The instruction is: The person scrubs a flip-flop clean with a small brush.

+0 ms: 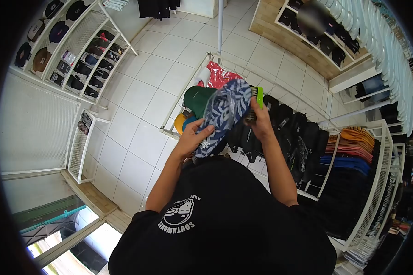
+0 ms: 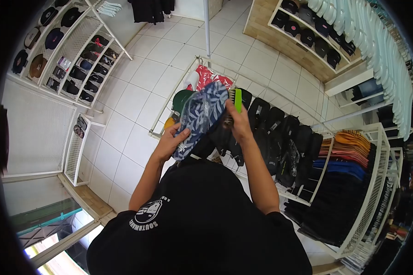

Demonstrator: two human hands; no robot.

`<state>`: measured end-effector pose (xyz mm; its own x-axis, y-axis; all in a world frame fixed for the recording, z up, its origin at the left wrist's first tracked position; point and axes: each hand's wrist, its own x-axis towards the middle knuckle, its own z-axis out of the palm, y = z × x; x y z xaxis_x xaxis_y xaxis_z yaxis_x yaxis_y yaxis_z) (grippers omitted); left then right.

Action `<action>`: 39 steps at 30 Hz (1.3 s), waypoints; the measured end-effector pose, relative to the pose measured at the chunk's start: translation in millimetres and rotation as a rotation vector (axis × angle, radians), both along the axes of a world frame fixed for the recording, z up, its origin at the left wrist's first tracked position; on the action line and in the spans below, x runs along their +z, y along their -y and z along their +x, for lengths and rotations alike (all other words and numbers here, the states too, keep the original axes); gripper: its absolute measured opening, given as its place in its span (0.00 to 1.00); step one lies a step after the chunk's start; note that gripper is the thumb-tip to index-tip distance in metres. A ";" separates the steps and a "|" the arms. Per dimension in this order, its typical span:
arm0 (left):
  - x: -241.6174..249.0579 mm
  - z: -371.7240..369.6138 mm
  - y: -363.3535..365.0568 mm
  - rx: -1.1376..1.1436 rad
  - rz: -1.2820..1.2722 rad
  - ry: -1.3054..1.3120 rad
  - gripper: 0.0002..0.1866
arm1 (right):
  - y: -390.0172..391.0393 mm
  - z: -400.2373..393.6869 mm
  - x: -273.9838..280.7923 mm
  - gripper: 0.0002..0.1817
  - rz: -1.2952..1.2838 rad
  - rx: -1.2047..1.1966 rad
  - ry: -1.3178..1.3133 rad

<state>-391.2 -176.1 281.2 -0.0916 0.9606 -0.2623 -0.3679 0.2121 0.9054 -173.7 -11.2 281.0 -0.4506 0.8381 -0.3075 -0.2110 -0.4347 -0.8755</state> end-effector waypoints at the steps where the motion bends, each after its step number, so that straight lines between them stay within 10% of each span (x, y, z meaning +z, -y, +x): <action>1: -4.0 -3.9 -0.9 -0.099 -0.027 -0.061 0.22 | 4.0 -9.4 1.6 0.17 -0.094 -0.039 -0.116; 8: 15.0 11.6 -4.8 0.048 0.213 -0.719 0.50 | 11.7 -28.2 14.7 0.06 -0.074 -0.224 0.054; 12: 29.7 15.4 -5.8 -0.241 0.034 -0.850 0.53 | 11.8 -34.2 -1.3 0.08 0.111 -0.280 0.146; 14: 5.1 7.6 -4.2 -0.196 0.107 -0.804 0.45 | 18.5 -40.7 18.1 0.17 0.076 -0.274 0.239; 17: 9.5 5.3 -0.1 -0.201 -0.125 0.240 0.35 | 13.0 -33.3 20.1 0.42 1.088 -0.394 0.733; 23: 15.3 6.4 -1.8 -0.192 -0.054 0.645 0.39 | 18.7 -33.4 37.5 0.39 0.993 -0.336 0.868; 27: -7.5 -1.1 -4.4 -0.158 -0.142 0.562 0.37 | 32.3 -30.6 35.3 0.35 1.431 -0.165 0.856; 39: -21.2 6.1 -8.0 -0.051 -0.160 0.246 0.24 | 11.5 -24.4 15.6 0.36 1.120 -0.283 0.867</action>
